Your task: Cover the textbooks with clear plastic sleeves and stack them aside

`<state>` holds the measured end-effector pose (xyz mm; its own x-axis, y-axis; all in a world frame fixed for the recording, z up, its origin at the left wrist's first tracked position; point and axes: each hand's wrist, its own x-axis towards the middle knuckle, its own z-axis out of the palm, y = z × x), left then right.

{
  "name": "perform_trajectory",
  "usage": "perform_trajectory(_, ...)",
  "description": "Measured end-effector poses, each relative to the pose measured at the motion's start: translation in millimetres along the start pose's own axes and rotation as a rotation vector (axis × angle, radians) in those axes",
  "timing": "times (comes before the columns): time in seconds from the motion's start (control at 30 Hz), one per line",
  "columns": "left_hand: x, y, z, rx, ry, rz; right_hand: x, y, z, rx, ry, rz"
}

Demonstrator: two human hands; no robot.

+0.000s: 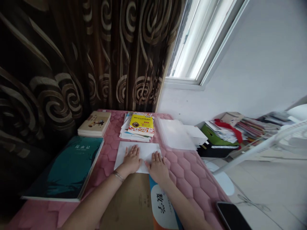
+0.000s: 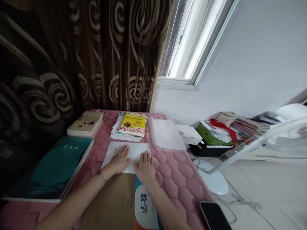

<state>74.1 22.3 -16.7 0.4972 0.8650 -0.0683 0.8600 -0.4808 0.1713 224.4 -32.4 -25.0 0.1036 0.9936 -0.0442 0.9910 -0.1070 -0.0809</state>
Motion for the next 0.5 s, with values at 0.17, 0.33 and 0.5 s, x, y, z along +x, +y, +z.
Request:
perform_trajectory(0.17,20,-17,-2.7,-0.009,0.046,-0.010,-1,4,1,-0.006,0.011,-0.013)
perform_trajectory(0.33,9,-46,2.4,0.015,0.083,-0.040,9,-8,-9,-0.032,-0.024,0.003)
perform_trajectory(0.5,5,-51,3.5,0.022,0.086,-0.016,41,-58,-20,0.164,-0.074,-0.238)
